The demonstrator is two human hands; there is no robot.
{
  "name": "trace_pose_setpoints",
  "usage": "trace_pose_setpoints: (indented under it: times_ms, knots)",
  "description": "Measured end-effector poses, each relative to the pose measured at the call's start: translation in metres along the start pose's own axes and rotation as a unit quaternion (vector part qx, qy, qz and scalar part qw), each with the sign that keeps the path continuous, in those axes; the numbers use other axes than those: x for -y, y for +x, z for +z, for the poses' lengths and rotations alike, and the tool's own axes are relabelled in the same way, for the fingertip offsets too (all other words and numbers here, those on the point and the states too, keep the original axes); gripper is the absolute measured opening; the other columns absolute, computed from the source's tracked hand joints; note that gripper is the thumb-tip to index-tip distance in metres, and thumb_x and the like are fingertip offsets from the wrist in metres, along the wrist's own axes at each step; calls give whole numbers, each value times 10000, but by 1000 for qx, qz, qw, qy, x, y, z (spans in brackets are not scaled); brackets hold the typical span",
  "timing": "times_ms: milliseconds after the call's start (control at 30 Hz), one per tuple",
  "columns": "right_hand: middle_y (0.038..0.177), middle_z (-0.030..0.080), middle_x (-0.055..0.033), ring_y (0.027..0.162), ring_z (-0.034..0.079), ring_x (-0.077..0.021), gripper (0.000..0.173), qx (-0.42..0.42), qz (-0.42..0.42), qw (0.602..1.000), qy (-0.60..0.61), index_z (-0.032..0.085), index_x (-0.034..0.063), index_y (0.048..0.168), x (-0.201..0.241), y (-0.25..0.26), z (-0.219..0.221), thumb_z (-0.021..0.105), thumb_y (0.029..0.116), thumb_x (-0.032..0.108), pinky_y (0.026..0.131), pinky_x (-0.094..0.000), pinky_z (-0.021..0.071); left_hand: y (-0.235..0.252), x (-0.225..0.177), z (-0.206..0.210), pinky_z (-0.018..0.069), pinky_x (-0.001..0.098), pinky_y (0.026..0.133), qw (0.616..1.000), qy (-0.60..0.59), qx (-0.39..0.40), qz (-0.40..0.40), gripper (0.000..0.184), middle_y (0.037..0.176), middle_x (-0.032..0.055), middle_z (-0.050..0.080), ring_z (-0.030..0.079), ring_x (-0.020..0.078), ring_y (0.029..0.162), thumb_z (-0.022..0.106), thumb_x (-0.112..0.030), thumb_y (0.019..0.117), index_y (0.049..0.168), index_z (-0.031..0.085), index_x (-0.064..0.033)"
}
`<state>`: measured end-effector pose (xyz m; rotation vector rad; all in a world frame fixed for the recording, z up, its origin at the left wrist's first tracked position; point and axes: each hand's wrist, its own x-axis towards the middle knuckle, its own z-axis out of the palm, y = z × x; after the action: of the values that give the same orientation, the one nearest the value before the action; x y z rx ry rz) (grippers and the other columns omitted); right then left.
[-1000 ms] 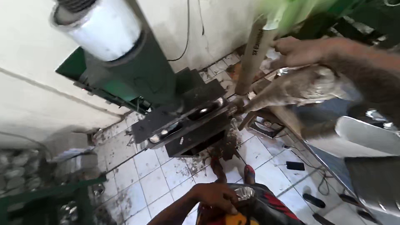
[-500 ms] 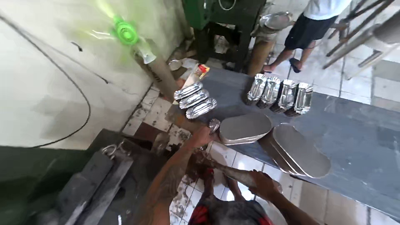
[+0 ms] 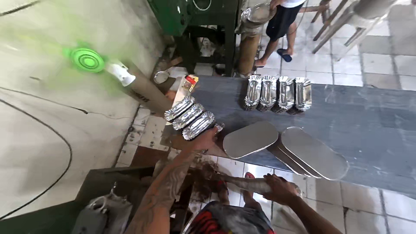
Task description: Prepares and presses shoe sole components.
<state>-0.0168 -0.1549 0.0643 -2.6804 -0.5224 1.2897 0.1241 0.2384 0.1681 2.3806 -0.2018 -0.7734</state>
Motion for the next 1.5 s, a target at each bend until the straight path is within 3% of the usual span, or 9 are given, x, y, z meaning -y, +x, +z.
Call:
trace_pose_setpoints:
  times_ms: [100, 233, 367, 500, 633, 767, 1000, 1267, 1500]
  knots:
    - [1533, 499, -177, 1456, 419, -353, 727, -15, 20, 992, 123, 507, 92, 1501, 10, -16, -7, 692, 922, 490, 1228, -575, 254, 5, 16, -13, 535, 574, 911, 997, 64, 7, 37, 371, 1134, 234, 668, 675, 368, 1030, 572, -206, 1033, 1346, 554, -8]
    - [1259, 685, -138, 1171, 653, -212, 430, -207, -108, 892, 386, 663, 48, 1314, 59, -106, -64, 656, 989, 330, 1055, -429, 520, -1, 26, -16, 500, 609, 992, 997, 56, 16, 45, 457, 1257, 249, 644, 647, 389, 1147, 574, -241, 1039, 1434, 511, -21]
    - [1110, 733, -191, 1088, 694, -321, 496, -530, -163, 828, 84, 719, -25, 1133, 48, -141, -157, 638, 984, 442, 1017, -489, 528, 1, 12, -5, 500, 644, 960, 997, 76, 29, 12, 578, 1243, 287, 638, 645, 441, 1129, 664, -192, 980, 1491, 450, -28]
    - [1175, 727, -117, 1196, 656, -272, 580, -395, -137, 908, -36, 704, 43, 1210, -1, -101, -193, 594, 979, 563, 1232, -526, 302, -17, -7, -14, 439, 608, 1085, 997, 20, -56, 56, 635, 1396, 260, 571, 568, 394, 1291, 708, -198, 948, 1498, 450, -14]
    - [1158, 733, -83, 1197, 654, -201, 421, -369, -213, 898, 113, 716, 55, 1195, -19, -99, -194, 473, 1076, 377, 1251, -524, 270, -61, -112, -9, 560, 541, 818, 953, -59, -268, 127, 378, 1010, 215, 693, 688, 299, 916, 565, -252, 992, 1218, 632, 44]
    - [1235, 715, -67, 1280, 606, -180, 466, -331, -229, 902, 155, 704, 65, 1243, -27, -100, -201, 399, 1092, 383, 1275, -512, 210, -35, -213, 9, 555, 601, 856, 993, 85, -69, 32, 466, 1029, 177, 708, 698, 354, 969, 700, -412, 953, 1249, 637, -56]
    - [1040, 751, -63, 1091, 691, -167, 295, -395, -258, 863, 178, 748, 31, 1074, -29, -97, -188, 617, 1018, 290, 1233, -507, 317, 8, -171, -21, 578, 330, 757, 964, -90, 219, 124, 393, 1018, 71, 720, 677, 124, 821, 688, -193, 979, 1347, 599, -89]
    - [1122, 735, -138, 1106, 691, -313, 303, -466, -191, 863, 48, 721, 22, 1155, -7, -135, -206, 589, 930, 177, 1078, -527, 489, 0, -186, -5, 583, 510, 819, 986, 18, 118, 114, 483, 1046, 117, 716, 698, 247, 884, 784, -247, 910, 1353, 614, -150]
    - [1158, 681, -103, 1042, 644, -201, 331, -475, -104, 838, 248, 685, 23, 1215, 29, -173, -209, 507, 941, 73, 891, -407, 547, 15, -153, -9, 614, 440, 807, 964, -99, 148, 199, 505, 1069, 128, 736, 724, 227, 874, 743, -170, 929, 1393, 568, -73]
